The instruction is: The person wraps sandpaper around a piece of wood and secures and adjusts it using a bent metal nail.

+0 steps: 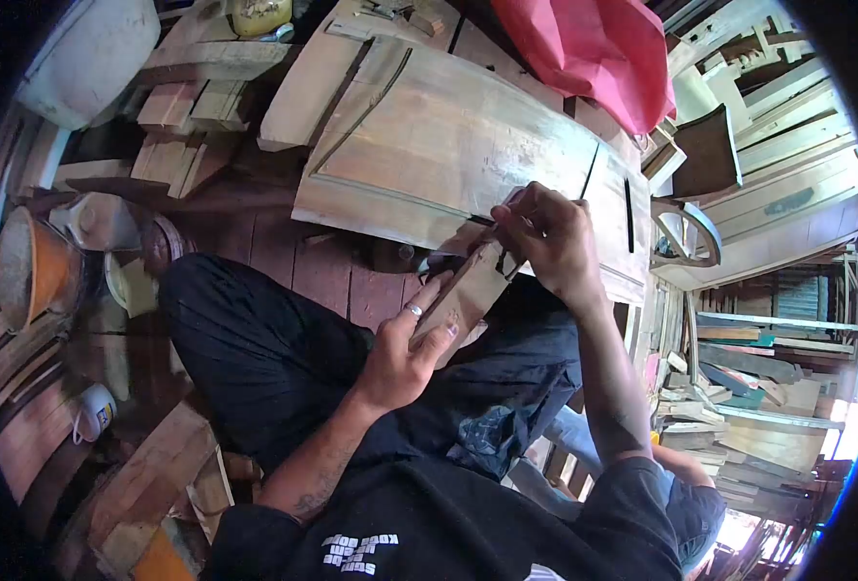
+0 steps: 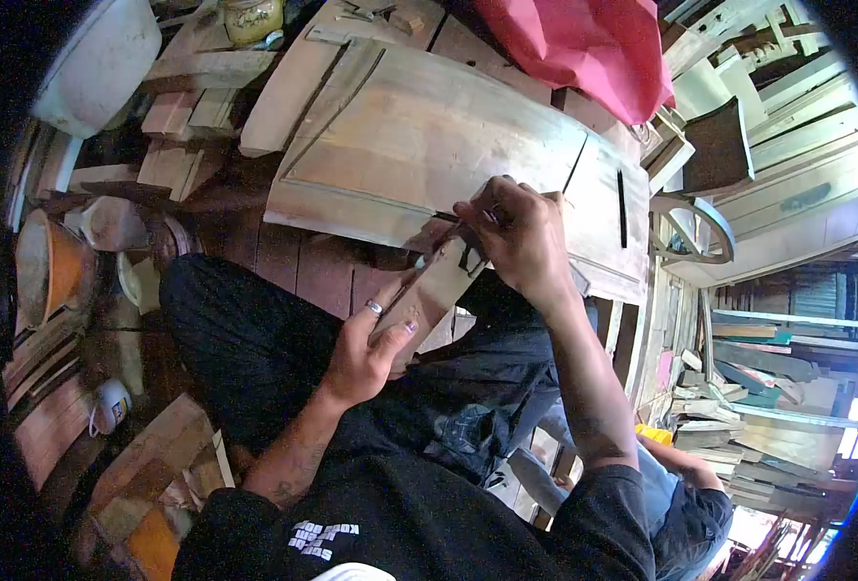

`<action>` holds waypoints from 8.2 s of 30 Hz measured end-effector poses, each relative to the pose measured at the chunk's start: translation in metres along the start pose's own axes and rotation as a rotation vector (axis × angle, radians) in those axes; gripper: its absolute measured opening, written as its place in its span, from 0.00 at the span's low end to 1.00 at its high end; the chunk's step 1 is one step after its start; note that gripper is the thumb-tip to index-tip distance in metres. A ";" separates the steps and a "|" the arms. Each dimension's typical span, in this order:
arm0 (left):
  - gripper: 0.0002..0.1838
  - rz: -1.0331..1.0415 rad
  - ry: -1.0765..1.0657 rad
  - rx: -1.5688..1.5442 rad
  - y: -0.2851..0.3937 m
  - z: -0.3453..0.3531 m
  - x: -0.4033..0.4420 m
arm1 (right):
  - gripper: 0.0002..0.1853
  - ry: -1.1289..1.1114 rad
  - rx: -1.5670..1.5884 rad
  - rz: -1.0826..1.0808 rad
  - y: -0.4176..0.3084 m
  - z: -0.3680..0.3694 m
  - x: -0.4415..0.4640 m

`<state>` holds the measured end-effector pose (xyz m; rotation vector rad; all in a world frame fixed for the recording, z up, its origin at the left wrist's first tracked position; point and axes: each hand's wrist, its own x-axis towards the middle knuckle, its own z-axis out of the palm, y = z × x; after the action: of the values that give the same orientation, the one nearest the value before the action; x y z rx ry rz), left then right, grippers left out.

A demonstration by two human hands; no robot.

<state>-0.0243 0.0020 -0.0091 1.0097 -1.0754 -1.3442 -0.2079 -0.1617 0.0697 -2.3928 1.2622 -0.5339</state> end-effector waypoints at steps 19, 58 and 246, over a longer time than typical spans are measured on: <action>0.31 -0.045 0.000 -0.008 -0.002 0.003 -0.006 | 0.12 0.118 0.341 0.344 0.011 -0.009 0.002; 0.31 0.011 -0.019 0.026 -0.014 0.014 -0.003 | 0.10 0.092 -0.045 0.160 0.008 -0.019 -0.009; 0.21 0.584 0.295 0.638 0.058 0.053 0.023 | 0.10 0.597 0.671 0.330 0.021 0.015 -0.010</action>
<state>-0.0634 -0.0182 0.0595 1.1723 -1.4574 -0.3622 -0.2201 -0.1622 0.0455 -1.4758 1.3696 -1.3714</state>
